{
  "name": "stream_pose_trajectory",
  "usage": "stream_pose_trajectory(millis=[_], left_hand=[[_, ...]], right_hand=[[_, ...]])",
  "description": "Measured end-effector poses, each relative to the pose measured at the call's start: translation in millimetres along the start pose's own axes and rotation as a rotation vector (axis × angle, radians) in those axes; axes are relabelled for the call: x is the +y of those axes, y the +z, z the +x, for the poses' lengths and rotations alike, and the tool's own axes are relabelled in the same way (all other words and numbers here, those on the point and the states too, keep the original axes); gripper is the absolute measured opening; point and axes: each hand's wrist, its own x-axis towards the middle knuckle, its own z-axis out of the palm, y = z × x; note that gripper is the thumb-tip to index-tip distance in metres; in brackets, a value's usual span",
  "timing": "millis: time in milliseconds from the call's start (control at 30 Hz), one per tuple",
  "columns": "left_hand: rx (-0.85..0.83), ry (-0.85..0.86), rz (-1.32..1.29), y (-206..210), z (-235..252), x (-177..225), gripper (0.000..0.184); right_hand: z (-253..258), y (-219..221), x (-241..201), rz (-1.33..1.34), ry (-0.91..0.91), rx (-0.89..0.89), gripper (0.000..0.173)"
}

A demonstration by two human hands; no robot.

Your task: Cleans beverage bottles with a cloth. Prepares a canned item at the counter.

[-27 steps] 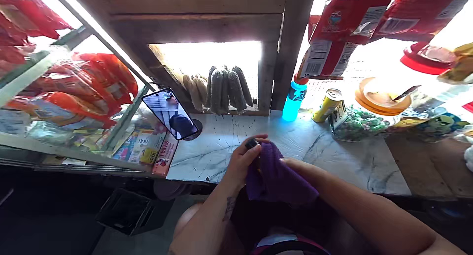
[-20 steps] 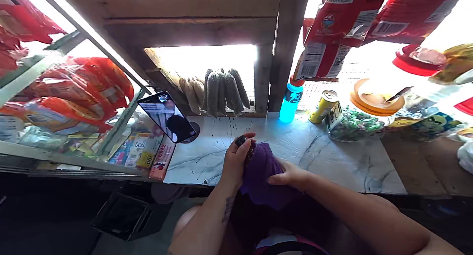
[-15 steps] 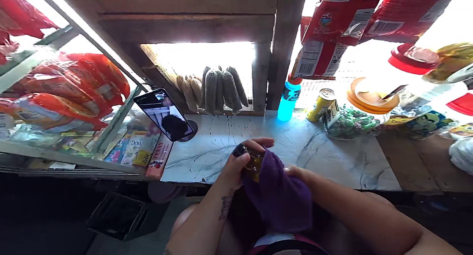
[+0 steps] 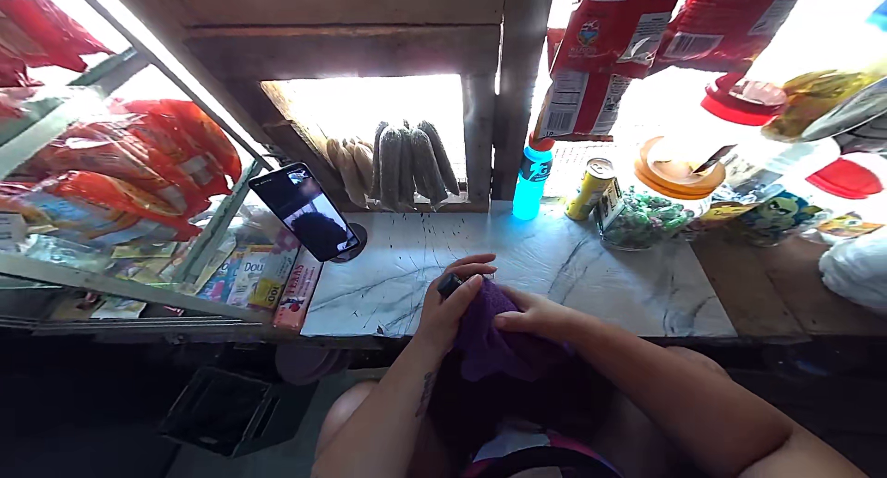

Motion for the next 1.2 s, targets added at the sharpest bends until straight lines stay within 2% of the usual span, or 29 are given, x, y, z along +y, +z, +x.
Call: stream_pose_trajectory(millis=[167,267,333,367,433,500,567,600,667,700,733,800,900,1033,1133,1167,1200], left_hand=[[0.191,-0.045,0.074,-3,1,7,0.04],[0.228,-0.098,-0.001,2,1,11,0.039],[0.113,-0.073,-0.145,0,1,7,0.047],[-0.003,-0.03,-0.217,-3,1,5,0.052],[-0.31,0.108,-0.289,-7,1,3,0.057],[-0.555,0.225,-0.305,-1,2,6,0.062],[-0.603,0.242,-0.303,5,1,7,0.056],[-0.579,0.233,-0.285,7,1,6,0.052],[-0.491,0.21,-0.232,7,2,5,0.048],[-0.427,0.194,-0.19,5,3,5,0.049],[-0.364,0.177,-0.157,4,4,5,0.051],[-0.255,0.147,-0.111,1,7,4,0.053],[-0.053,0.061,-0.004,-2,9,6,0.046],[0.212,-0.077,0.179,-8,16,10,0.042],[0.21,-0.117,0.075,-5,17,15,0.054],[0.127,-0.082,-0.008,-6,16,15,0.059],[0.018,-0.017,-0.085,-7,16,15,0.064]], right_hand=[[6,2,11,-0.328,-0.142,0.079,0.092],[5,1,9,-0.225,-0.117,0.026,0.094],[-1,1,6,0.054,-0.075,-0.075,0.087],[-5,0,5,0.173,-0.067,-0.144,0.078],[-13,-5,6,0.359,-0.083,-0.333,0.047],[-18,-7,4,0.404,-0.086,-0.469,0.031],[-33,2,-21,0.379,0.004,-0.371,0.029],[-41,11,-45,0.333,0.102,-0.257,0.024],[-40,19,-76,0.217,0.273,-0.093,0.031],[-34,15,-72,0.18,0.291,-0.073,0.034],[-22,4,-46,0.173,0.222,-0.103,0.035],[-6,-8,-15,0.137,0.079,-0.128,0.056],[4,-7,-5,-0.081,-0.036,-0.029,0.08],[17,-9,9,-0.408,-0.157,0.08,0.092],[18,-11,12,-0.198,-0.133,0.026,0.094],[14,-12,11,-0.057,-0.129,-0.035,0.09],[9,-12,12,0.086,-0.138,-0.119,0.078]])
